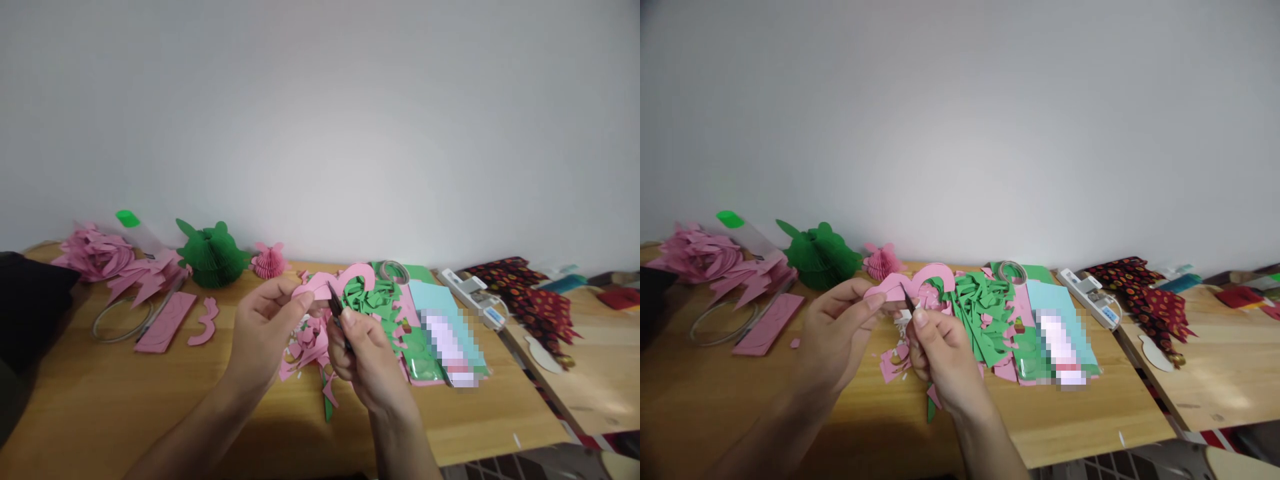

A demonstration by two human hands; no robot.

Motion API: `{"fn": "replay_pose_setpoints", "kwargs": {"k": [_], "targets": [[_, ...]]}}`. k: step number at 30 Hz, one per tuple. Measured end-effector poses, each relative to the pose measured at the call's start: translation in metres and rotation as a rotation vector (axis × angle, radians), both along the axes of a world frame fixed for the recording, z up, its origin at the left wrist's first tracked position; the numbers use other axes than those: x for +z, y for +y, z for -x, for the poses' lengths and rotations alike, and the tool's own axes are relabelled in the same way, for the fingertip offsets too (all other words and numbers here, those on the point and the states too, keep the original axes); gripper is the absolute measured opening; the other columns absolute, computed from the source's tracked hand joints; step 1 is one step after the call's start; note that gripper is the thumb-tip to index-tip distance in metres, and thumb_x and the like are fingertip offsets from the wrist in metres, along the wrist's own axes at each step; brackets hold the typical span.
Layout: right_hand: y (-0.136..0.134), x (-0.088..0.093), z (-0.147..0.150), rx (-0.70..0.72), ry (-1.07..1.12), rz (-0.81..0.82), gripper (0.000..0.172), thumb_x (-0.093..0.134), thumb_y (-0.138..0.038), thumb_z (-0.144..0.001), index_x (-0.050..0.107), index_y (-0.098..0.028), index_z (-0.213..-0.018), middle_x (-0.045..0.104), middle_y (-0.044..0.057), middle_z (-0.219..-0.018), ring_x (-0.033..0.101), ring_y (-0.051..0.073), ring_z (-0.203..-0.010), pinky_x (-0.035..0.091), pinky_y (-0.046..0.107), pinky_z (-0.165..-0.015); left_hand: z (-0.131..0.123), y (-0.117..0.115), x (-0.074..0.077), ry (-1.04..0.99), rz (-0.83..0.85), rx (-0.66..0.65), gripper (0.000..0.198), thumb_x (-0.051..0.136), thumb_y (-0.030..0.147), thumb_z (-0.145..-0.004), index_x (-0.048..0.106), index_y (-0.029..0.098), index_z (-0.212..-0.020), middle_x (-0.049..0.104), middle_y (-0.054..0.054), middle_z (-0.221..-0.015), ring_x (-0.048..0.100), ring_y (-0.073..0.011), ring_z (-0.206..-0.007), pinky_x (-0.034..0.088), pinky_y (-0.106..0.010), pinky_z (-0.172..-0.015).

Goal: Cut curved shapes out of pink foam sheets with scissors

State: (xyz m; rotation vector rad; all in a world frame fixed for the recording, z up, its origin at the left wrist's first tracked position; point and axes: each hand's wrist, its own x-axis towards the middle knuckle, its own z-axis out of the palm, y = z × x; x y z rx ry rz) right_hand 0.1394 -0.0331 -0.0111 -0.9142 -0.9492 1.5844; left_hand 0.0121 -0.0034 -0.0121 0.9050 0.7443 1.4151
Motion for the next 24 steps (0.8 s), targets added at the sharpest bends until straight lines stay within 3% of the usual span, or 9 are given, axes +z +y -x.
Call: {"fn": "replay_pose_setpoints", "kwargs": {"k": [17,24], "targets": [[-0.002,-0.003,-0.007,0.057,-0.039,-0.002,0.053,0.063,-0.062,-0.081,0.042,-0.019,-0.056,0.026,-0.011,-0.045,0.013,0.003,-0.038,0.01,0.017,-0.033,0.012,0.005,0.003,0.063,-0.043,-0.078,0.011,0.07,0.02,-0.076,0.068,0.019,-0.065,0.066,0.0,-0.062,0.058,-0.0133,-0.06,0.045,-0.025,-0.06],[-0.003,-0.012,-0.012,0.049,-0.069,0.055,0.054,0.065,-0.064,-0.078,0.041,-0.019,-0.057,0.026,-0.012,-0.043,0.011,0.002,-0.036,0.009,0.016,-0.033,0.013,0.01,0.003,0.149,-0.047,-0.074,0.012,0.068,0.02,-0.075,0.065,0.017,-0.063,0.058,0.001,-0.059,0.052,-0.0116,-0.058,0.04,-0.023,-0.056]]}}
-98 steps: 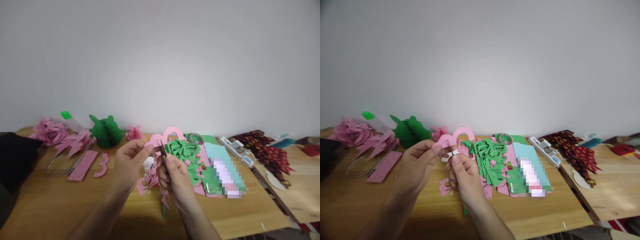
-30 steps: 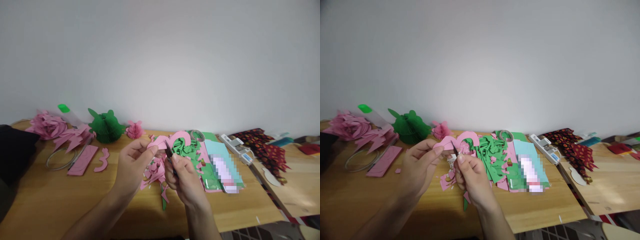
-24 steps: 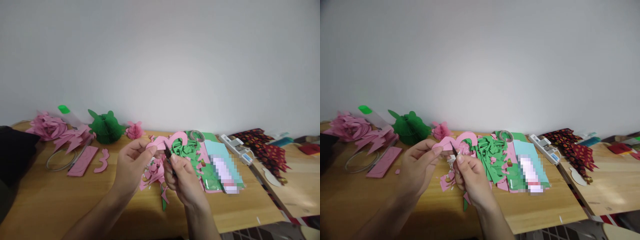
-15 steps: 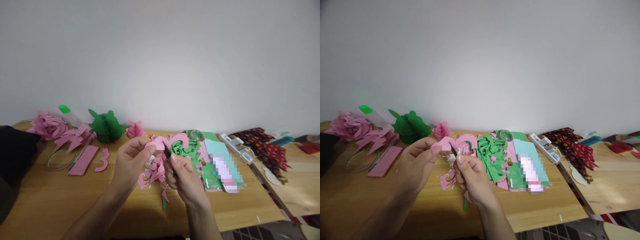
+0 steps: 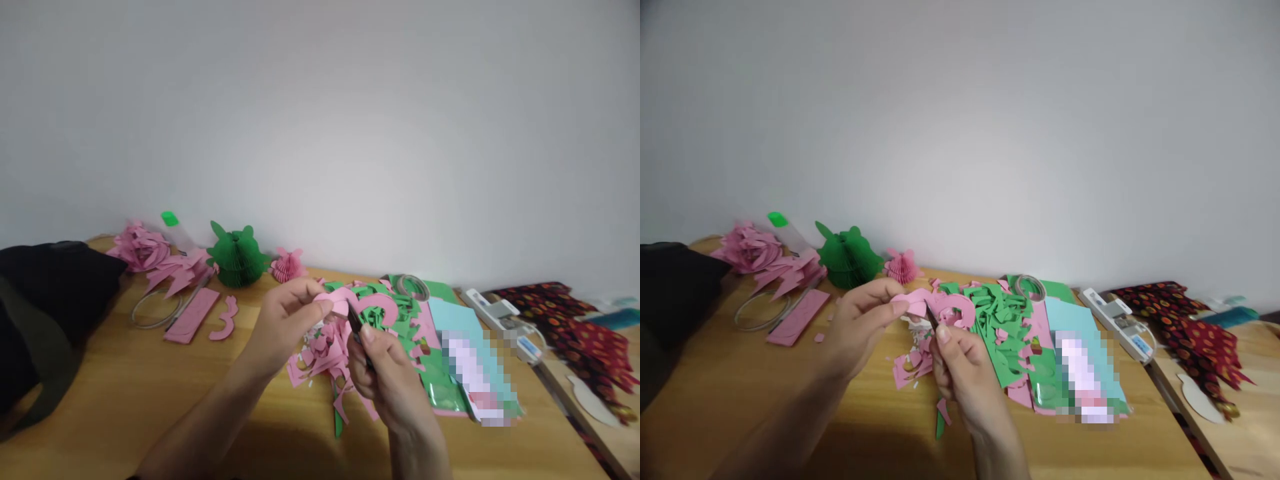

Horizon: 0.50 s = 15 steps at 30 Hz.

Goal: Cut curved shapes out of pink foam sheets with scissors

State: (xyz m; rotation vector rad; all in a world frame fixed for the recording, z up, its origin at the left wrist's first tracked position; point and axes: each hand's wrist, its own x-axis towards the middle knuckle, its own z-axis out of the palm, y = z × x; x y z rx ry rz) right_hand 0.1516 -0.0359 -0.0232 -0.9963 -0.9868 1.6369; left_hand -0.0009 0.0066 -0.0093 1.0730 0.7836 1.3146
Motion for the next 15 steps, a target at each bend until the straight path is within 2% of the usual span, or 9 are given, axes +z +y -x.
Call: {"fn": "replay_pose_setpoints", "kwargs": {"k": [4,8,12,15], "targets": [[-0.002,-0.005,-0.001,-0.013,0.042,0.04,0.055,0.067,-0.065,-0.076,0.041,-0.02,-0.058,0.025,-0.012,-0.043,0.01,0.002,-0.036,0.008,0.016,-0.033,-0.006,-0.001,0.005,0.036,0.04,-0.023,0.014,0.069,0.022,-0.074,0.063,0.016,-0.063,0.058,0.001,-0.06,0.052,-0.0111,-0.058,0.04,-0.023,-0.056],[-0.005,-0.008,0.003,-0.068,0.099,0.078,0.057,0.068,-0.065,-0.073,0.038,-0.02,-0.057,0.02,-0.013,-0.043,0.007,0.001,-0.036,0.007,0.015,-0.032,-0.022,-0.009,0.005,-0.058,0.132,-0.056,0.013,0.076,0.019,-0.069,0.064,0.016,-0.074,0.063,0.002,-0.064,0.057,-0.0099,-0.058,0.044,-0.021,-0.058],[-0.008,-0.008,0.01,-0.134,0.143,0.066,0.059,0.068,-0.067,-0.072,0.036,-0.021,-0.055,0.018,-0.014,-0.042,0.007,0.001,-0.036,0.008,0.015,-0.032,-0.035,-0.015,-0.002,-0.104,0.122,0.012,0.007,0.071,0.022,-0.078,0.067,0.016,-0.079,0.071,-0.001,-0.074,0.063,-0.0114,-0.07,0.05,-0.021,-0.067],[-0.009,-0.01,0.014,-0.156,0.167,0.06,0.059,0.068,-0.068,-0.071,0.036,-0.021,-0.056,0.018,-0.014,-0.042,0.007,0.002,-0.036,0.008,0.014,-0.032,-0.037,-0.015,-0.006,-0.085,0.1,0.033,0.008,0.068,0.023,-0.081,0.07,0.016,-0.077,0.07,-0.001,-0.071,0.064,-0.0118,-0.069,0.052,-0.022,-0.068]]}}
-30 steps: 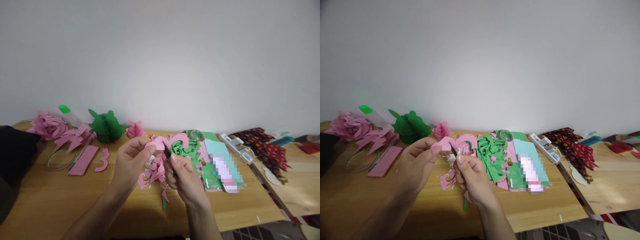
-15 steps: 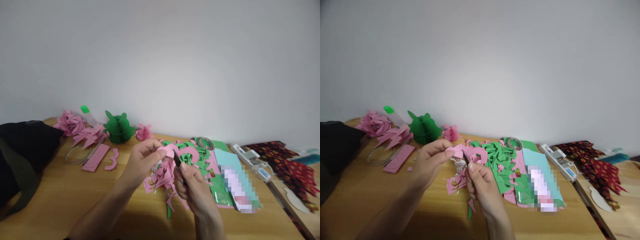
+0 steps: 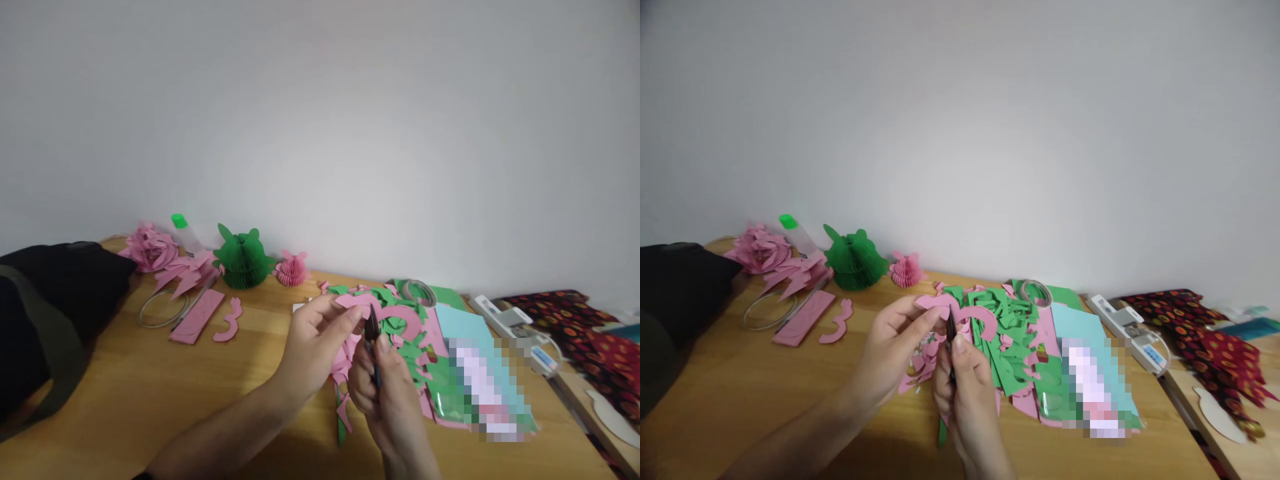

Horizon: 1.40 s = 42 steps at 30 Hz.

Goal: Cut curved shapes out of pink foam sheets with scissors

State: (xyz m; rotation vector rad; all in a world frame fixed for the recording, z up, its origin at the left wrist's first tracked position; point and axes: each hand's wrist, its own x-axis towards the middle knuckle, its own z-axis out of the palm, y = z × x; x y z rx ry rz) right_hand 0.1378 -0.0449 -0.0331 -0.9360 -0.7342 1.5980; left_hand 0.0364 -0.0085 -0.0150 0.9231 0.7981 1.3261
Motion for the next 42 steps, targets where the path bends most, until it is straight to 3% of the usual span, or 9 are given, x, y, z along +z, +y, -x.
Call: {"fn": "replay_pose_setpoints", "kwargs": {"k": [8,17,25,34,42], "targets": [[-0.024,-0.002,-0.023,0.125,-0.067,0.198,0.053,0.067,-0.066,-0.075,0.046,-0.019,-0.066,0.025,-0.013,-0.044,0.009,0.001,-0.036,0.01,0.013,-0.032,0.001,0.012,-0.001,0.035,0.018,0.067,0.007,0.07,0.022,-0.078,0.069,0.015,-0.075,0.072,-0.002,-0.071,0.067,-0.0142,-0.067,0.053,-0.025,-0.067],[-0.018,0.015,-0.033,0.107,-0.105,0.133,0.051,0.065,-0.064,-0.077,0.048,-0.018,-0.064,0.026,-0.012,-0.044,0.011,0.002,-0.037,0.008,0.014,-0.032,0.007,0.015,-0.001,0.163,-0.004,-0.002,0.01,0.069,0.019,-0.074,0.066,0.016,-0.065,0.068,0.0,-0.061,0.062,-0.0116,-0.058,0.048,-0.021,-0.058],[-0.019,0.015,-0.033,0.125,-0.112,0.157,0.05,0.064,-0.063,-0.079,0.051,-0.017,-0.067,0.028,-0.012,-0.046,0.01,0.002,-0.038,0.008,0.014,-0.031,0.009,0.016,-0.005,0.162,-0.015,-0.042,0.01,0.07,0.021,-0.074,0.066,0.016,-0.065,0.065,0.001,-0.06,0.058,-0.0103,-0.058,0.046,-0.02,-0.056],[-0.013,0.016,-0.029,0.12,-0.093,0.104,0.05,0.062,-0.063,-0.08,0.049,-0.018,-0.065,0.027,-0.012,-0.044,0.011,0.002,-0.036,0.008,0.014,-0.03,0.01,0.014,0.003,0.188,-0.032,-0.106,0.004,0.071,0.016,-0.071,0.068,0.016,-0.069,0.07,0.001,-0.066,0.063,-0.0109,-0.062,0.051,-0.02,-0.059],[-0.015,0.014,-0.02,0.055,-0.076,0.071,0.05,0.063,-0.061,-0.081,0.048,-0.018,-0.062,0.026,-0.012,-0.044,0.012,0.002,-0.036,0.012,0.013,-0.03,0.014,0.008,0.001,0.232,-0.087,-0.05,0.007,0.07,0.016,-0.076,0.069,0.018,-0.069,0.069,0.003,-0.063,0.062,-0.0087,-0.06,0.05,-0.017,-0.058]]}}
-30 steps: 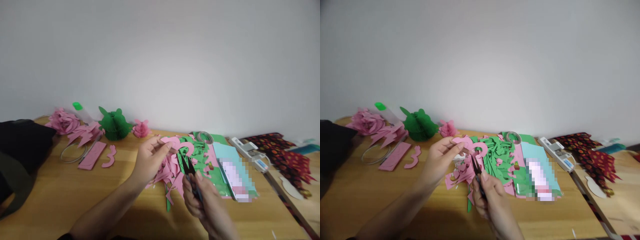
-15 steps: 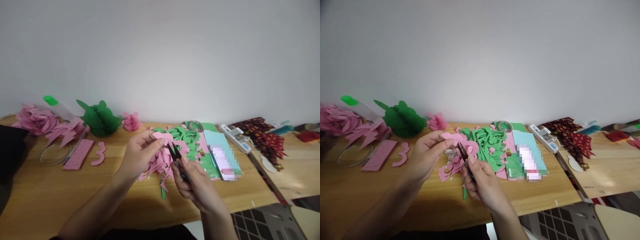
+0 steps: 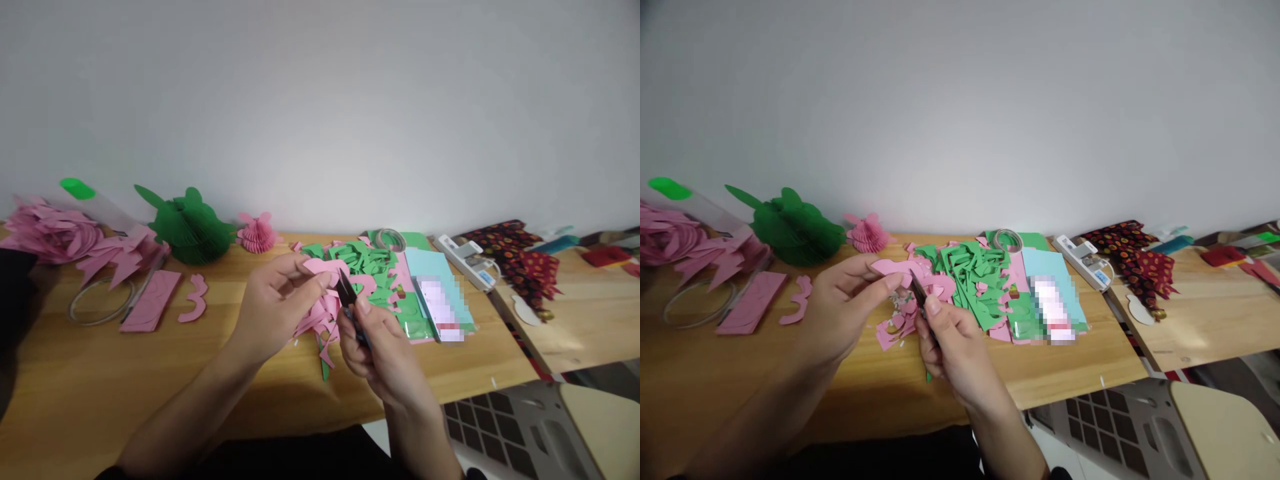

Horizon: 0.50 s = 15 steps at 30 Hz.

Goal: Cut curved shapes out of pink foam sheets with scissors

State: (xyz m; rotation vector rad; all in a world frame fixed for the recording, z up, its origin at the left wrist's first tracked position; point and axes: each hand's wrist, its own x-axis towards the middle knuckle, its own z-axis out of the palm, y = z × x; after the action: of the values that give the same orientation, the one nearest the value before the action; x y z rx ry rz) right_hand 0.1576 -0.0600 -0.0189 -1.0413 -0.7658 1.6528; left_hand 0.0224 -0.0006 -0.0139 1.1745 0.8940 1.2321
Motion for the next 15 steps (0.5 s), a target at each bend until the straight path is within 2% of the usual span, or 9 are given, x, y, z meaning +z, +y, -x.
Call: {"fn": "replay_pose_setpoints", "kwargs": {"k": [6,15], "targets": [[0.0029,-0.0002,0.006,-0.039,0.015,-0.044,0.05,0.063,-0.061,-0.081,0.047,-0.018,-0.061,0.027,-0.012,-0.042,0.012,0.002,-0.036,0.013,0.013,-0.03,-0.0054,-0.0034,-0.0031,-0.069,-0.03,0.046,0.005,0.07,0.016,-0.077,0.071,0.019,-0.073,0.073,0.002,-0.072,0.066,-0.0106,-0.069,0.053,-0.018,-0.065],[0.0046,-0.0015,0.0099,-0.056,0.031,-0.078,0.051,0.062,-0.062,-0.081,0.047,-0.018,-0.06,0.027,-0.012,-0.042,0.013,0.002,-0.035,0.013,0.013,-0.03,-0.0066,-0.0038,-0.0051,-0.101,-0.031,0.065,0.004,0.07,0.016,-0.078,0.072,0.018,-0.075,0.072,0.001,-0.072,0.066,-0.0112,-0.068,0.053,-0.02,-0.065]]}}
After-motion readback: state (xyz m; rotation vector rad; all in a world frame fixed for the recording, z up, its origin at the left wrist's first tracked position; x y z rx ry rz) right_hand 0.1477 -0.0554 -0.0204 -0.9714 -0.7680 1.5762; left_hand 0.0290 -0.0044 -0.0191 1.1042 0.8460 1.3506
